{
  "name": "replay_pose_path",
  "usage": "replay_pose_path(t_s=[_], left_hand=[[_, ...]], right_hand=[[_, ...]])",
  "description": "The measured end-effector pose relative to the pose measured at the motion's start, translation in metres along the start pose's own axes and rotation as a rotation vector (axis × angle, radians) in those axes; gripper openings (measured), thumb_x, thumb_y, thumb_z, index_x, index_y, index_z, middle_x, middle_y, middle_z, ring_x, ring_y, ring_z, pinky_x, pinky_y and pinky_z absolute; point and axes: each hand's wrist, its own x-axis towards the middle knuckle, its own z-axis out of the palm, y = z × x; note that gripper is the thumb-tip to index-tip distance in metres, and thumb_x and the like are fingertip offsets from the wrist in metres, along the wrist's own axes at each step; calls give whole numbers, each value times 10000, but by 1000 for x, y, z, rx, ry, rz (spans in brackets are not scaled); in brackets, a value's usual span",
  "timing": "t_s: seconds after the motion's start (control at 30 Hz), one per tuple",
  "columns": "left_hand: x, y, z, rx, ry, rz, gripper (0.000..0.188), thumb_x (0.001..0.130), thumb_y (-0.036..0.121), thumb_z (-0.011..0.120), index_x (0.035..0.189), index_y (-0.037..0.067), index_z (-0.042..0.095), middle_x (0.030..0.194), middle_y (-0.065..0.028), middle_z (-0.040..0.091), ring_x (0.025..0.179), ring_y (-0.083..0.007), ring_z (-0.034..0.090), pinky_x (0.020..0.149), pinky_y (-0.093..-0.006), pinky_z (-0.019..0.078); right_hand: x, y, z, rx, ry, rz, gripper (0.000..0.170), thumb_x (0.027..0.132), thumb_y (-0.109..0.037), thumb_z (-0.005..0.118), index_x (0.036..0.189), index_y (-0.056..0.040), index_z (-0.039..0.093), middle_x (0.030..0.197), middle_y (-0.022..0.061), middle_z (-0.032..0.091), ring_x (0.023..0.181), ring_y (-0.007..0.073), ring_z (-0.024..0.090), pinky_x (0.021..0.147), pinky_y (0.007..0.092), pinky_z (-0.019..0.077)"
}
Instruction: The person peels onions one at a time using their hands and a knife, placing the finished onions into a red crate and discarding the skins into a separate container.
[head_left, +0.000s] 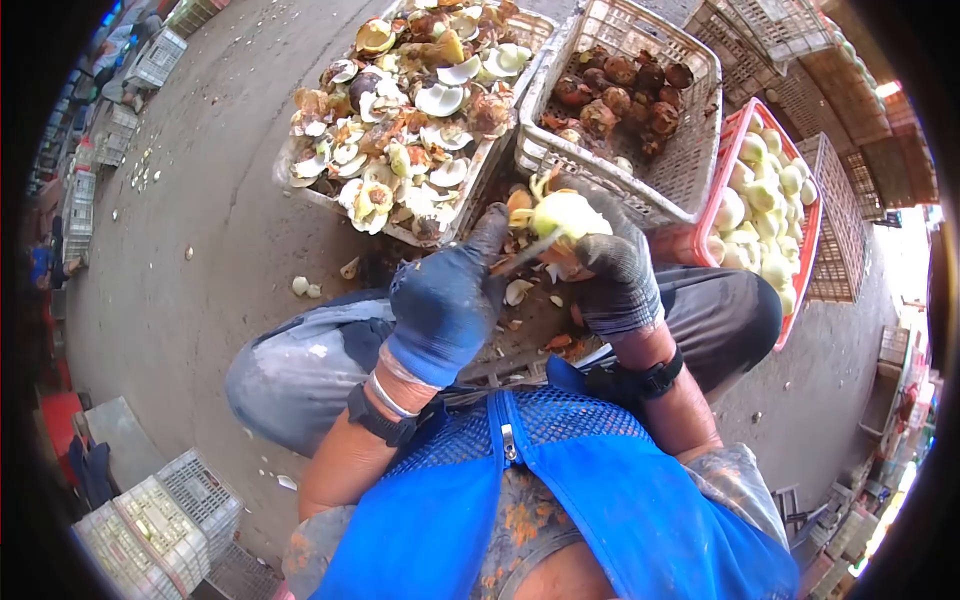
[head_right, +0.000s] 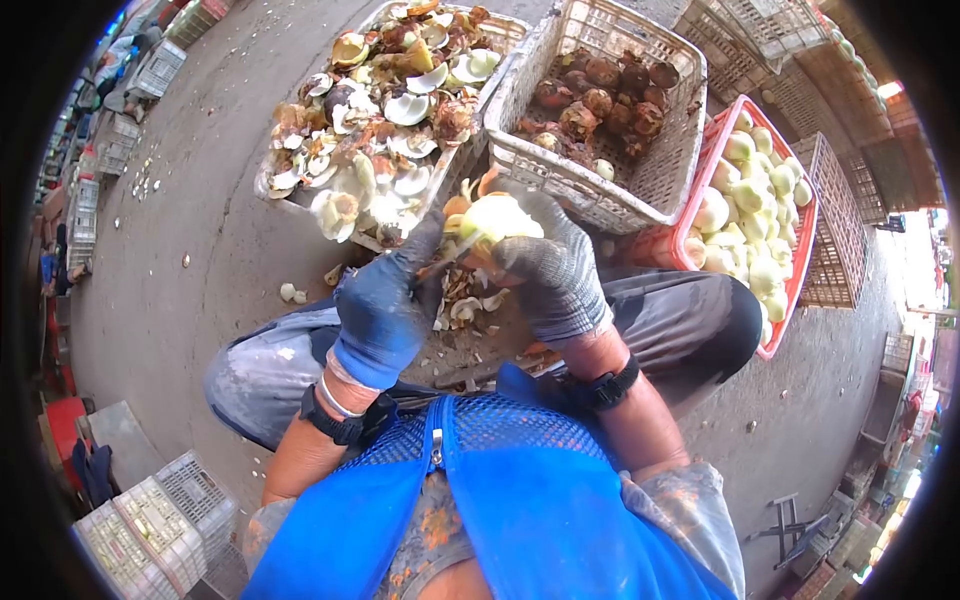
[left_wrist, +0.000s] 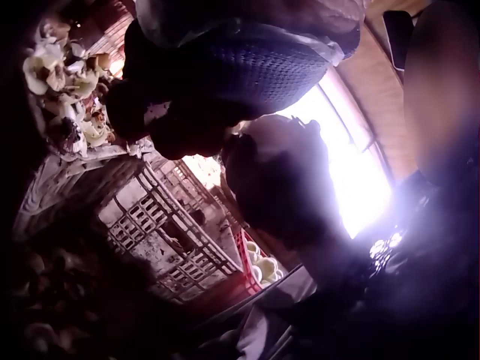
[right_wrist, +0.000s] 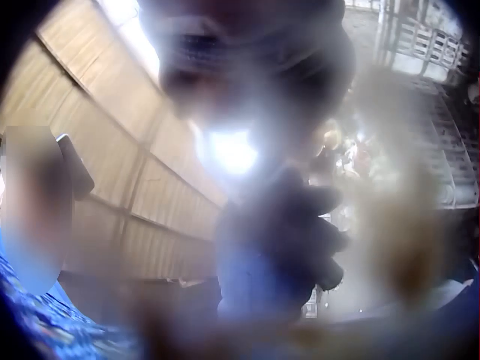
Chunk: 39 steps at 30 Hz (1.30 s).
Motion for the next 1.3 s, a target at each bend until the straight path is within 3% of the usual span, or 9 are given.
replay_pose_path(t_s=[0.07, 0.1, 0.13, 0.2, 0.33, 0.37, 0.83, 1.07, 1.3], left_hand=[[-8, -21, 19, -215, -4, -164, 352, 888, 72, 703, 1239, 38, 710, 883, -158, 752, 718, -241, 739, 647, -341, 569], [-11, -28, 21, -422, -1, -342, 349, 905, 78, 692, 1248, 11, 698, 868, -142, 756, 707, -200, 737, 645, -327, 568], [-16, -33, 20, -421, -2, -348, 349, 905, 78, 692, 1248, 11, 698, 868, -142, 756, 707, -200, 737, 645, -327, 568], [-15, -35, 10, -374, -124, -451, 318, 939, 110, 686, 1222, -33, 692, 862, -109, 754, 733, -142, 719, 669, -297, 567], [-13, -18, 6, -579, -21, -152, 212, 943, 159, 711, 1065, -12, 737, 891, -96, 757, 820, -148, 722, 726, -315, 566], [-1, 1, -8, -491, -88, -246, 338, 918, 220, 725, 1204, 40, 716, 955, -189, 750, 867, -322, 740, 725, -394, 570], [-2, -4, -2, -89, 22, -65, 259, 870, 155, 701, 1081, 8, 732, 843, -184, 730, 737, -352, 717, 659, -397, 567], [-11, -8, -2, -224, 91, -98, 416, 817, 135, 720, 1225, 58, 714, 813, -169, 705, 707, -348, 698, 629, -428, 559], [-24, -11, 3, 88, -141, -21, 539, 823, 103, 697, 1360, 117, 654, 813, -137, 700, 690, -323, 678, 625, -435, 544]], right_hand=[[-7, 15, 0, 540, -76, 173, 508, 926, -223, 743, 1347, 12, 584, 1229, 76, 668, 1106, 166, 654, 934, 326, 559], [-9, 21, -1, 12, -107, 68, 511, 924, -205, 729, 1359, 15, 577, 1236, 79, 670, 1093, 190, 668, 918, 332, 561], [-12, 23, 1, 13, -111, 72, 511, 924, -205, 729, 1359, 15, 577, 1236, 79, 670, 1093, 190, 668, 918, 332, 561], [-12, 23, 5, 940, -71, 343, 531, 888, -187, 752, 1355, 5, 588, 1223, 74, 679, 1073, 200, 678, 900, 317, 557], [-8, 23, 7, 724, -41, 416, 573, 839, -188, 790, 1350, -11, 600, 1201, 80, 690, 1053, 193, 678, 881, 303, 555], [-7, 17, 9, 618, -61, 438, 603, 818, -188, 804, 1356, -11, 598, 1193, 86, 693, 1050, 183, 673, 890, 300, 551], [-11, 14, 17, -249, -210, 138, 745, 717, -233, 875, 1369, -16, 588, 1187, 143, 709, 1054, 174, 674, 942, 331, 541], [-11, 14, 16, -75, -181, 263, 723, 741, -254, 864, 1366, -15, 588, 1180, 117, 704, 1070, 172, 674, 943, 324, 543], [-15, 22, 17, 745, -166, 458, 654, 821, -307, 770, 1354, 21, 582, 1252, 124, 659, 1086, 224, 660, 909, 366, 572]])
